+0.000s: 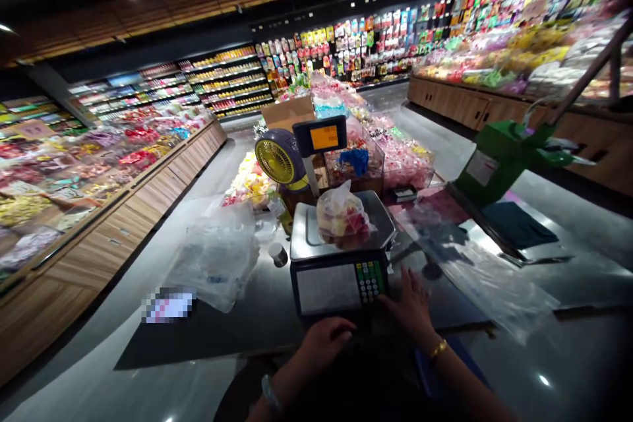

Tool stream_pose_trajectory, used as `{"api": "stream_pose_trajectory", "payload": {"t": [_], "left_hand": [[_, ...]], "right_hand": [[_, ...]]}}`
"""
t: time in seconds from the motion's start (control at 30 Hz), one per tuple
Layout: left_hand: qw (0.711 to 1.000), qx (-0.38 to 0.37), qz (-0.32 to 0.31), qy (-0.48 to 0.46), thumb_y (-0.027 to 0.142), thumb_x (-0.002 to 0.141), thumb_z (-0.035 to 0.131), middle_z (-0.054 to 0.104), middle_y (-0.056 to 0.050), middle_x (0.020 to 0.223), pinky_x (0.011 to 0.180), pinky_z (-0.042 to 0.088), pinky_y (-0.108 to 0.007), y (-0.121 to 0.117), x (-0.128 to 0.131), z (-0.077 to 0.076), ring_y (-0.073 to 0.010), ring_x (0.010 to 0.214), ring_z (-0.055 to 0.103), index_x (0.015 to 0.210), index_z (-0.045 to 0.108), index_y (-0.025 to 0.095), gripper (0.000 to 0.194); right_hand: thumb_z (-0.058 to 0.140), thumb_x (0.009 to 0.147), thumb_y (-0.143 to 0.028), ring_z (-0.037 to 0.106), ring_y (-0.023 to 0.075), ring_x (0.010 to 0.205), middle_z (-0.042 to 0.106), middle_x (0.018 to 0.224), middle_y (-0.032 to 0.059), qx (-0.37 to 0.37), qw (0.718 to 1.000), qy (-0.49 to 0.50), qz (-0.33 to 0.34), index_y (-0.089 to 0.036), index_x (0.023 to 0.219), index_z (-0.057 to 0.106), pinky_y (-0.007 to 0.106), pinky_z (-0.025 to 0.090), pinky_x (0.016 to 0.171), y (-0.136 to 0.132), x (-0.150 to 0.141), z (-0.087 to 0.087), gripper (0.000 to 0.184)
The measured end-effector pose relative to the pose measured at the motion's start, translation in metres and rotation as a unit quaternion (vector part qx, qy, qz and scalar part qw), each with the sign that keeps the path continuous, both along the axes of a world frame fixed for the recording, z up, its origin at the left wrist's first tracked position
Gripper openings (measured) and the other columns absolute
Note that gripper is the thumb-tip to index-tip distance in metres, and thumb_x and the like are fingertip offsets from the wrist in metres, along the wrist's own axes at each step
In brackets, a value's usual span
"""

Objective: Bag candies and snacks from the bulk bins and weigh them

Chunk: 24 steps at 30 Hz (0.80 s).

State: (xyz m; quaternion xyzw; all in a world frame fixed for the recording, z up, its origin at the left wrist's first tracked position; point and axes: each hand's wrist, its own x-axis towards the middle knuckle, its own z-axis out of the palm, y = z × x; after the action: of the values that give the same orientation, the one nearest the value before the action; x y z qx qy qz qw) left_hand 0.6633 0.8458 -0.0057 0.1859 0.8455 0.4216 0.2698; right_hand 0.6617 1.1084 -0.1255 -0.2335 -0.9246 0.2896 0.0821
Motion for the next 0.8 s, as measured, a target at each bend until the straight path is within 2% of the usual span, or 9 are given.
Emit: {"api": "stream_pose_trajectory", "payload": {"t": [0.1, 0.2, 0.27, 0.33, 0.47, 0.6, 0.7, 0.8], "left_hand": [[1.0, 0.002, -0.015, -0.009, 0.035, 0.089, 0.056, 0.074, -0.003, 0.11, 0.092, 0.048, -0.031, 0.006, -0.003, 0.0, -0.0205, 0.102, 0.066, 0.111, 0.071, 0.022, 0.029], [0.999, -0.005, -0.03, -0.02, 0.036, 0.09, 0.055, 0.074, -0.005, 0.11, 0.093, 0.048, -0.032, 0.013, -0.007, 0.001, -0.0213, 0.102, 0.066, 0.112, 0.07, 0.021, 0.03], [0.999, -0.011, -0.039, -0.023, 0.036, 0.09, 0.054, 0.074, -0.005, 0.111, 0.093, 0.048, -0.033, 0.017, -0.009, 0.002, -0.0213, 0.103, 0.066, 0.112, 0.07, 0.021, 0.031], [0.999, -0.015, -0.045, -0.022, 0.036, 0.09, 0.055, 0.074, -0.005, 0.111, 0.093, 0.048, -0.032, 0.021, -0.011, 0.003, -0.0212, 0.103, 0.066, 0.113, 0.07, 0.022, 0.031], [0.998, -0.027, -0.047, -0.019, 0.036, 0.09, 0.056, 0.074, -0.006, 0.111, 0.094, 0.048, -0.033, 0.026, -0.015, 0.004, -0.0215, 0.103, 0.066, 0.113, 0.07, 0.021, 0.031], [0.998, -0.036, -0.042, -0.021, 0.036, 0.09, 0.055, 0.074, -0.006, 0.11, 0.095, 0.048, -0.034, 0.029, -0.018, 0.005, -0.0217, 0.103, 0.067, 0.113, 0.07, 0.021, 0.031], [0.998, -0.04, -0.035, -0.023, 0.037, 0.091, 0.054, 0.074, -0.005, 0.111, 0.096, 0.047, -0.034, 0.031, -0.02, 0.006, -0.0216, 0.104, 0.066, 0.113, 0.07, 0.022, 0.031], [0.998, -0.043, -0.029, -0.029, 0.037, 0.09, 0.054, 0.074, -0.005, 0.111, 0.096, 0.047, -0.034, 0.033, -0.023, 0.005, -0.0219, 0.105, 0.066, 0.112, 0.07, 0.023, 0.031]], "right_hand": [[0.062, 0.075, -0.058, 0.026, 0.0376, 0.146, 0.038, 0.153, 0.0215, -0.05, 0.999, 0.004, -0.008, -0.013, 0.145, 0.041, 0.062, 0.019, 0.116, 0.021, 0.004, -0.003, 0.086], [0.055, 0.084, -0.046, 0.05, 0.0327, 0.13, 0.061, 0.132, 0.0181, -0.129, 0.992, 0.014, 0.004, -0.013, 0.127, 0.061, 0.051, 0.036, 0.11, 0.04, -0.001, -0.006, 0.054], [0.05, 0.087, -0.037, 0.064, 0.0283, 0.111, 0.071, 0.112, 0.0128, -0.163, 0.986, 0.004, 0.014, -0.017, 0.114, 0.068, 0.046, 0.046, 0.1, 0.049, -0.009, -0.009, 0.038], [0.049, 0.087, -0.029, 0.069, 0.025, 0.099, 0.074, 0.104, 0.0093, -0.186, 0.982, -0.003, 0.01, -0.019, 0.109, 0.069, 0.041, 0.051, 0.093, 0.054, -0.02, -0.013, 0.031], [0.053, 0.084, -0.024, 0.071, 0.0225, 0.096, 0.074, 0.107, 0.0089, -0.224, 0.974, -0.012, -0.025, -0.018, 0.122, 0.06, 0.038, 0.054, 0.087, 0.058, -0.045, -0.021, 0.038], [0.057, 0.083, -0.027, 0.072, 0.026, 0.083, 0.075, 0.091, 0.0124, -0.252, 0.966, -0.039, -0.051, -0.012, 0.121, 0.057, 0.039, 0.056, 0.075, 0.06, -0.062, -0.028, 0.041], [0.062, 0.08, -0.026, 0.072, 0.0278, 0.091, 0.074, 0.098, 0.015, -0.259, 0.964, -0.032, -0.055, -0.01, 0.125, 0.052, 0.04, 0.055, 0.08, 0.059, -0.068, -0.029, 0.049], [0.068, 0.073, -0.019, 0.069, 0.027, 0.103, 0.072, 0.11, 0.014, -0.265, 0.963, -0.01, -0.043, -0.014, 0.13, 0.049, 0.04, 0.052, 0.089, 0.056, -0.074, -0.028, 0.061]]}}
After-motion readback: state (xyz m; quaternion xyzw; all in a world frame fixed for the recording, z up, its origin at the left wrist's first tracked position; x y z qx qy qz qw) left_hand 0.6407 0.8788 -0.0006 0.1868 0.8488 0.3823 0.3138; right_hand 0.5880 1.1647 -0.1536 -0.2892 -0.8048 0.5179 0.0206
